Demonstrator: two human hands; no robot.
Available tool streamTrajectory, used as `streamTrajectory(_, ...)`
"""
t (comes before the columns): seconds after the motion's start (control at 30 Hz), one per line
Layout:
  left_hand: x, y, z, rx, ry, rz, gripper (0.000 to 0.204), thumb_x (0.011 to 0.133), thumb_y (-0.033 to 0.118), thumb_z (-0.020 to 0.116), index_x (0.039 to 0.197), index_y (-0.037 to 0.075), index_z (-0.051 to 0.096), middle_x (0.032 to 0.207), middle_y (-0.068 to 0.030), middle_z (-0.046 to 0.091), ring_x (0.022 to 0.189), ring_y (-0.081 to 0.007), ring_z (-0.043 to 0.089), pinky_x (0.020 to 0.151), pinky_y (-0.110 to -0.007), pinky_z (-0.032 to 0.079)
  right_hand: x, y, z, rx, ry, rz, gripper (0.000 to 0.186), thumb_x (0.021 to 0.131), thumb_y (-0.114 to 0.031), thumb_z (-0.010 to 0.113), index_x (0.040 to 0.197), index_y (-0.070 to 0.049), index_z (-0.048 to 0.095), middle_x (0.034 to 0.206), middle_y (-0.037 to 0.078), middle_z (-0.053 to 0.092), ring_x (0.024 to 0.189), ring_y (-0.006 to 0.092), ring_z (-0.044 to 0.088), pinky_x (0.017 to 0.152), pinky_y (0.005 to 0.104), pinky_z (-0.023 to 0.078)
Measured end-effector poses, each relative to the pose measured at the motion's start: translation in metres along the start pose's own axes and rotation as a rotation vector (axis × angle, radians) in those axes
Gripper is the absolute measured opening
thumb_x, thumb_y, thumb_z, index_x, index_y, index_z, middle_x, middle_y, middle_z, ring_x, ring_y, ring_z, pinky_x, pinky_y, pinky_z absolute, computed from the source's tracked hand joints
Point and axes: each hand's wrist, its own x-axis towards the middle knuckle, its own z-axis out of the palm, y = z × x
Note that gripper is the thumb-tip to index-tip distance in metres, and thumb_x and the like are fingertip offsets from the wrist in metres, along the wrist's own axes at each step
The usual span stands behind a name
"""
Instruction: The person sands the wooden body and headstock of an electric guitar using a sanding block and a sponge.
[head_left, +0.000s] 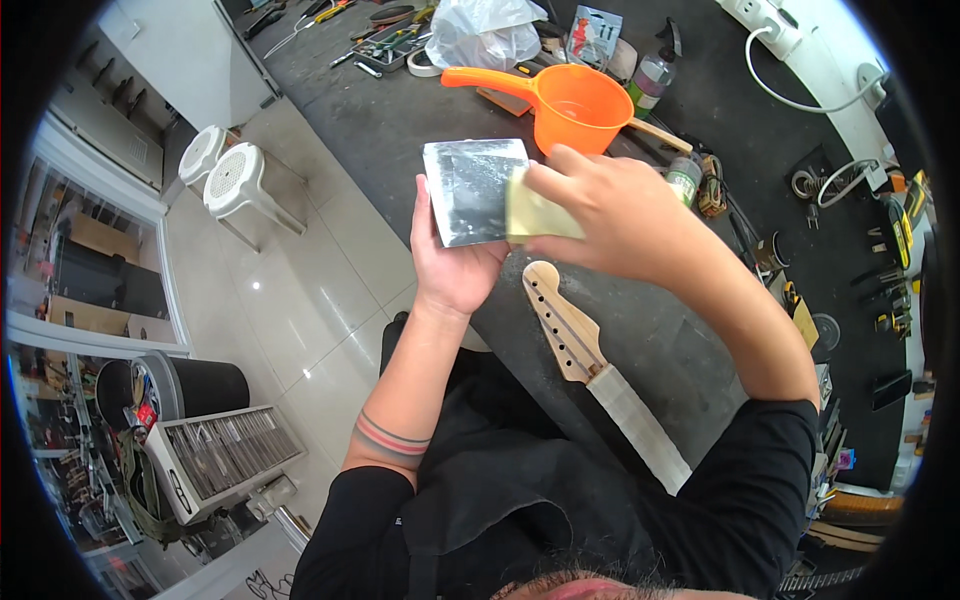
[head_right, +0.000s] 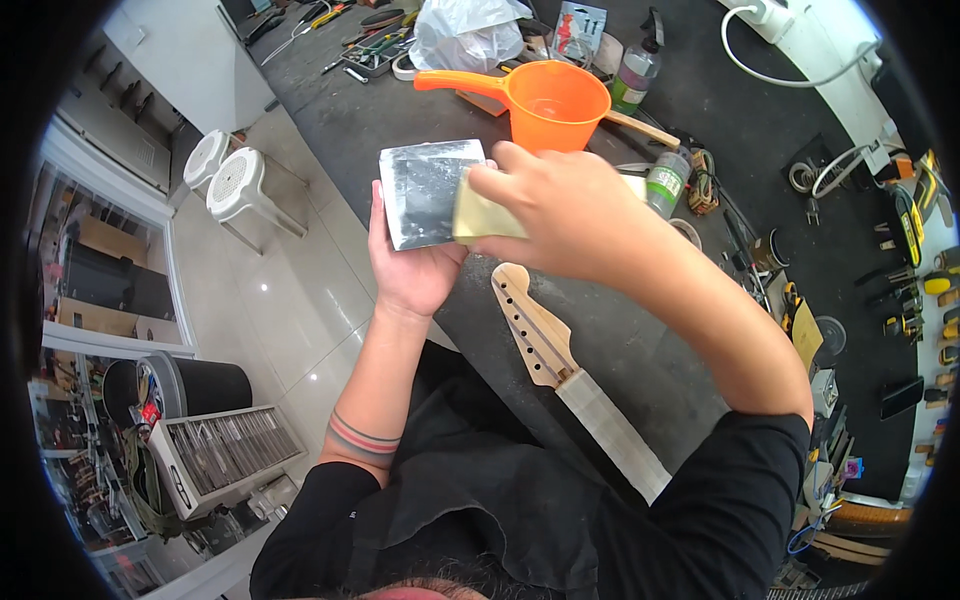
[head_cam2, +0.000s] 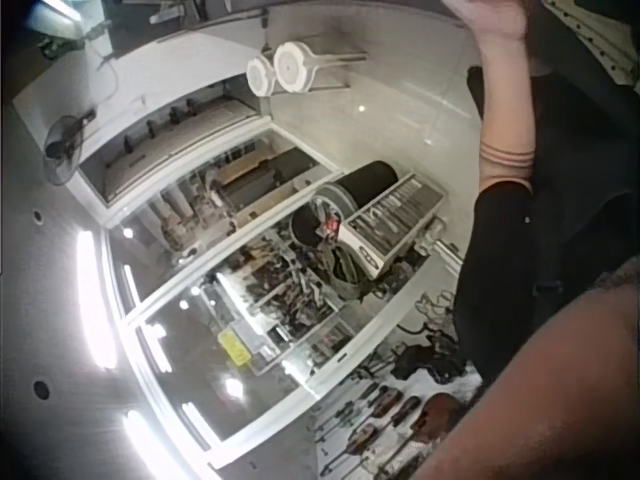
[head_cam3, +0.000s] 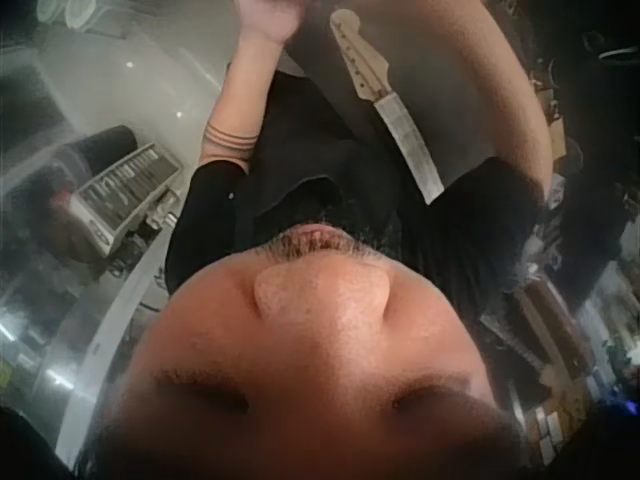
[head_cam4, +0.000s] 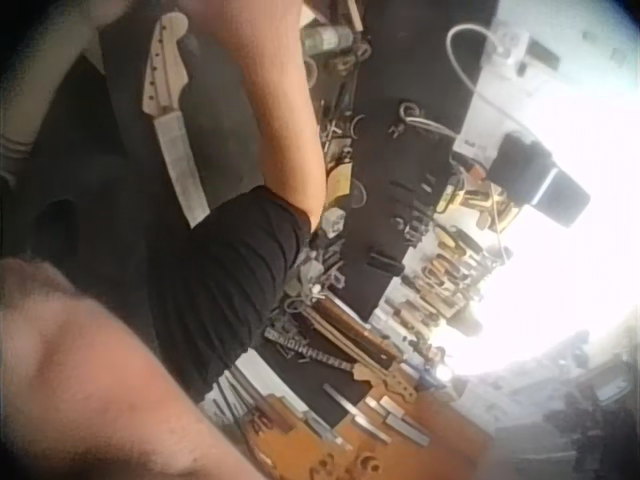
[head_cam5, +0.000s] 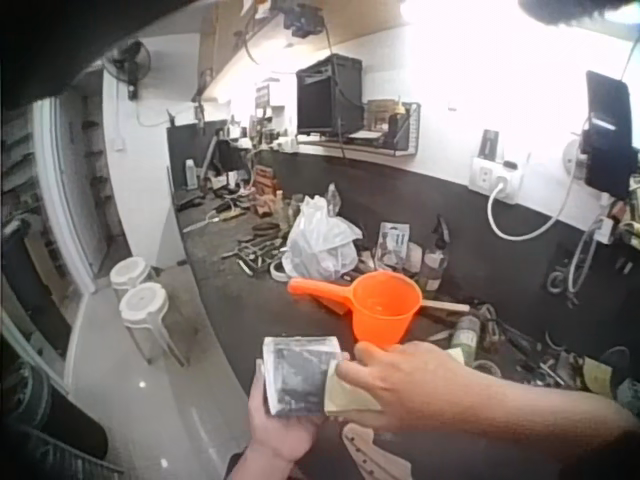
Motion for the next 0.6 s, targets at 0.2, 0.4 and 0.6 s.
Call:
streamTrajectory(0.2, 0.004, -0.006, -0.009, -0.131, -0.162, 0.018, 0.084, 0.12, 0.076, 0.038, 0.172, 0.011, 0.054, 0.171, -0.0121, 0.064, 0.156, -0.0337, 0.062, 0.128, -0.055, 0.051, 0.004, -0.001, 0.004, 0.111, 0.234, 0.041, 0.057, 0.095, -0.046, 0.091, 0.135, -0.012, 0.07, 0.122, 0.014, 0.069, 0.115, 0.0371, 0.075, 0.096, 0.05, 0.062)
streamTrajectory(0.4, 0.002, -0.034, 0.01, -0.186, -0.133, -0.03, 0.076, 0.121, 0.073, 0.043, 0.174, 0.018, 0.051, 0.168, -0.0099, 0.064, 0.154, -0.035, 0.064, 0.129, -0.062, 0.05, 0.035, 0.002, 0.028, -0.025, 0.458, -0.027, 0.054, 0.096, -0.048, 0.091, 0.131, -0.009, 0.075, 0.123, 0.016, 0.069, 0.121, 0.0377, 0.072, 0.099, 0.0485, 0.061)
streamTrajectory(0.6, -0.036, -0.007, -0.013, 0.05, -0.156, 0.059, 0.103, 0.117, 0.08, 0.041, 0.182, 0.001, 0.033, 0.176, -0.0343, 0.049, 0.157, -0.0495, 0.057, 0.131, -0.068, 0.048, 0.002, 0.022, 0.013, 0.116, 0.384, 0.084, 0.057, 0.101, -0.054, 0.087, 0.137, -0.012, 0.073, 0.129, 0.013, 0.075, 0.125, 0.0378, 0.073, 0.101, 0.0527, 0.062)
